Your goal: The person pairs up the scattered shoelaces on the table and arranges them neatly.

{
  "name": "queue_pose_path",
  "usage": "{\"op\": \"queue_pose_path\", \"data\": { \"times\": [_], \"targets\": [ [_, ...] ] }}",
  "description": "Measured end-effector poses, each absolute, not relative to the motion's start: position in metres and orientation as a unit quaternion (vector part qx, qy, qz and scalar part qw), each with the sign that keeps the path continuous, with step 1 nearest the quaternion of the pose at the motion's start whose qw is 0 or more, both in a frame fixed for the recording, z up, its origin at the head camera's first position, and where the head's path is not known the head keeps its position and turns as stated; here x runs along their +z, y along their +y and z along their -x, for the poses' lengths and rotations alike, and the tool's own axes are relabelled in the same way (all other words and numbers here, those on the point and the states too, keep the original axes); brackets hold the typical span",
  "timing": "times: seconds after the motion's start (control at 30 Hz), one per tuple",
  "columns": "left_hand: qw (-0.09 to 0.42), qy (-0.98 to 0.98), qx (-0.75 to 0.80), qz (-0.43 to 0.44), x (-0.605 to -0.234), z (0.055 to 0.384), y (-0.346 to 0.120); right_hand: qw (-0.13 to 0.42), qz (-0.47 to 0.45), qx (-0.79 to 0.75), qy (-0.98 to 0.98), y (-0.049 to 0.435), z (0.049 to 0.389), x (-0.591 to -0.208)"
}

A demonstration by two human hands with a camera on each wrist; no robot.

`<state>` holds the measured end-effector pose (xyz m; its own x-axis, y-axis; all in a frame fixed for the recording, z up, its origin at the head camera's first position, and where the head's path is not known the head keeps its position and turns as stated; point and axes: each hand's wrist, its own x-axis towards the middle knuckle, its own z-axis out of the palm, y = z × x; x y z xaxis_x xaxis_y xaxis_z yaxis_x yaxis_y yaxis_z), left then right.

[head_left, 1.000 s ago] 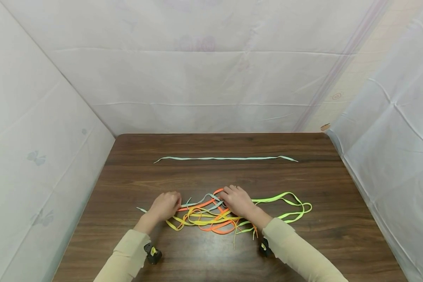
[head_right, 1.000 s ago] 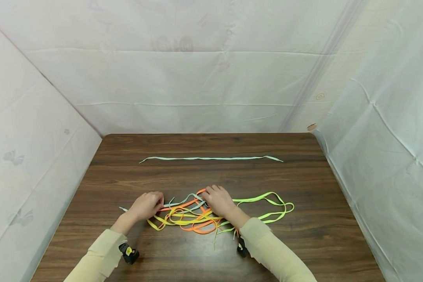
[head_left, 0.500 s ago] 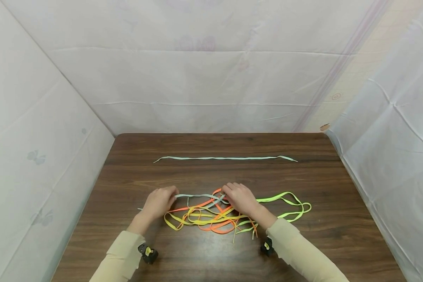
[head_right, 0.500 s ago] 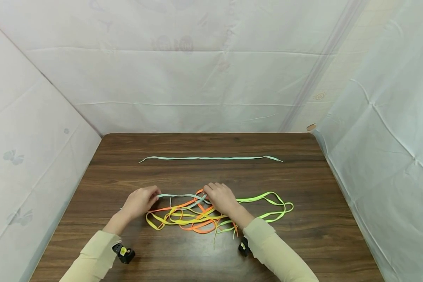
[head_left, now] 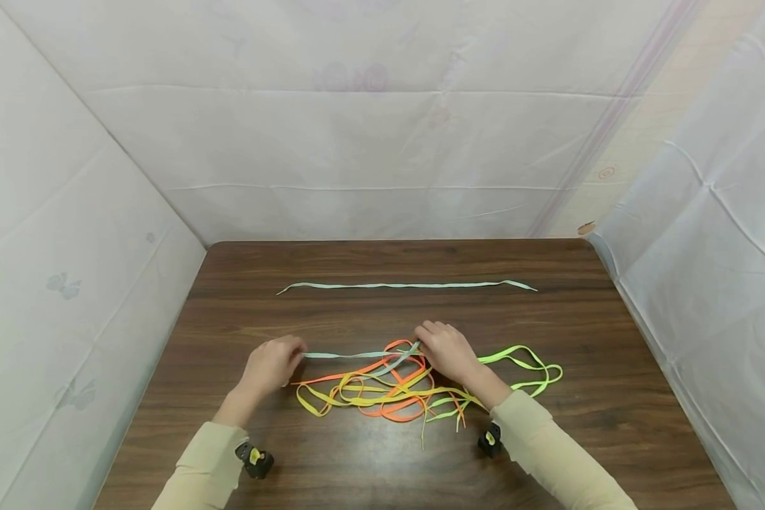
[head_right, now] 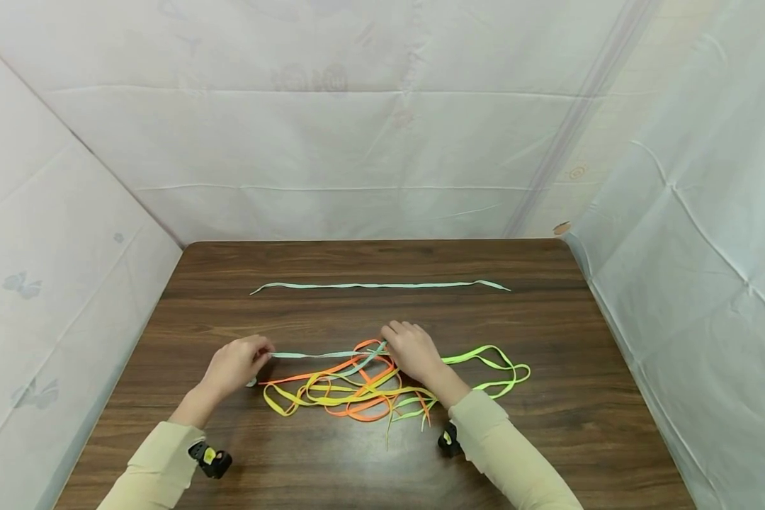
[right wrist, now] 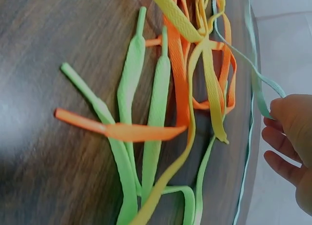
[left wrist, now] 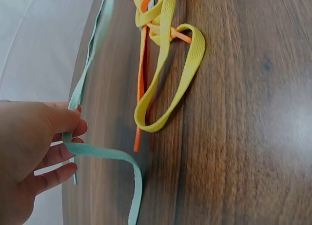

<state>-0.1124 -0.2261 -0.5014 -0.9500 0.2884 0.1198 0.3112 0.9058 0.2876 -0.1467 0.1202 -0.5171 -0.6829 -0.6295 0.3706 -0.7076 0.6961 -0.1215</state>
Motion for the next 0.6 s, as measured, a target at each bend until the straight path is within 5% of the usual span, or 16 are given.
{"op": "queue_pose_path", "data": {
  "times": [0.6],
  "targets": [
    [0.026, -0.981, -0.152, 0.118, -0.506, 0.113, -0.240, 0.164, -0.339, 0.148, -0.915, 0.148, 0.156, -0.513]
  ]
}}
